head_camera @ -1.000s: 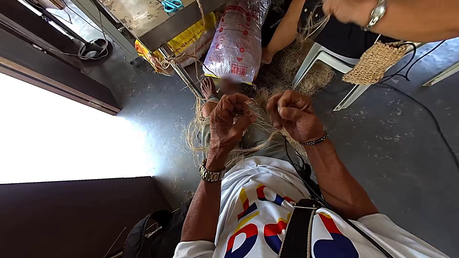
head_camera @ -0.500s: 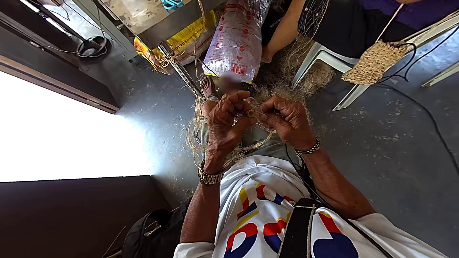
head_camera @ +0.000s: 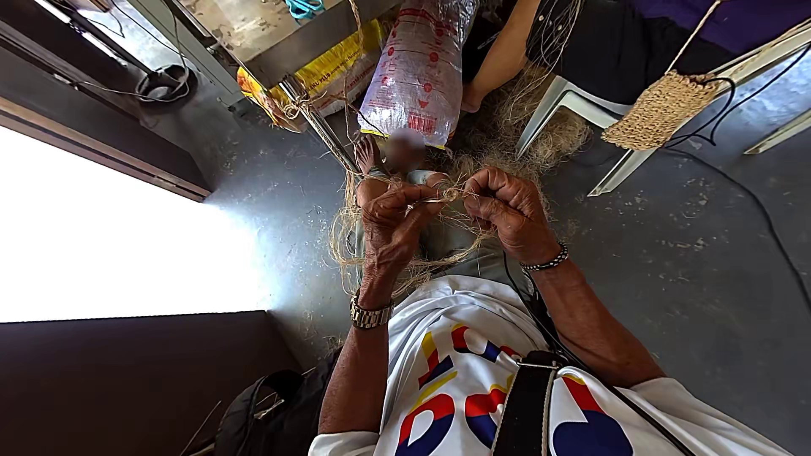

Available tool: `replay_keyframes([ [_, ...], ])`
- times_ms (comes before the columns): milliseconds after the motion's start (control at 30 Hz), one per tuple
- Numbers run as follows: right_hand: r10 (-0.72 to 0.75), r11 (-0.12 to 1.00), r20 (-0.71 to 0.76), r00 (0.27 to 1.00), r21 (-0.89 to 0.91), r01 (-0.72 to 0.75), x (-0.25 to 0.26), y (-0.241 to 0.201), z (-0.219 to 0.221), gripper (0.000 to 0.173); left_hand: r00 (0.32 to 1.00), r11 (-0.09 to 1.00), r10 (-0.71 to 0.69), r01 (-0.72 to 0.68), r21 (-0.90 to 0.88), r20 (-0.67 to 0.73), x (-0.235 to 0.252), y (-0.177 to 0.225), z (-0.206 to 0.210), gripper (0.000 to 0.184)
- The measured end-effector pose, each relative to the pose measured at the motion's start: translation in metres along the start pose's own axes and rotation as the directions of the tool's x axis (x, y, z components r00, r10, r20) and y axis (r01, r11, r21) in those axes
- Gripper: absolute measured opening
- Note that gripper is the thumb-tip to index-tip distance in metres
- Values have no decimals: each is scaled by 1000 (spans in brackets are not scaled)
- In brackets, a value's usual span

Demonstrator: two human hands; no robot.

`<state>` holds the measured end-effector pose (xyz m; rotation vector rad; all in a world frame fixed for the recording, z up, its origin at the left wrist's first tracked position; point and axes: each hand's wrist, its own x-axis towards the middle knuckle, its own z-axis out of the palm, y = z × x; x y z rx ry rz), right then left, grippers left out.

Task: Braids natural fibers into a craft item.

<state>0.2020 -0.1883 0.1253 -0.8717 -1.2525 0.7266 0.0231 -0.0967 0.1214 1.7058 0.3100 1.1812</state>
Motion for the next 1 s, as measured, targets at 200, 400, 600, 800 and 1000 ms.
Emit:
replay_keyframes([
  [200,-14,1000,-7,1000,-5,14,0,2,3,6,997,973,47,-31,228,-64,-2,0,9,4],
  [400,-9,1000,-26,1000,14,10,0,2,4,7,999,994,-1,6,106,-49,-9,-7,20,7],
  [600,178,938,-35,983,309,-158,-1,0,2,14,995,988,-90,96,-123,52,-14,-11,3,8],
  [800,240,826,-4,971,526,-202,0,2,1,20,983,978,-155,167,-123,102,-18,-17,-4,6],
  [1000,168,948,-80,983,288,-138,-1,6,2,12,971,970,-239,238,41,14,-27,-31,-19,3],
])
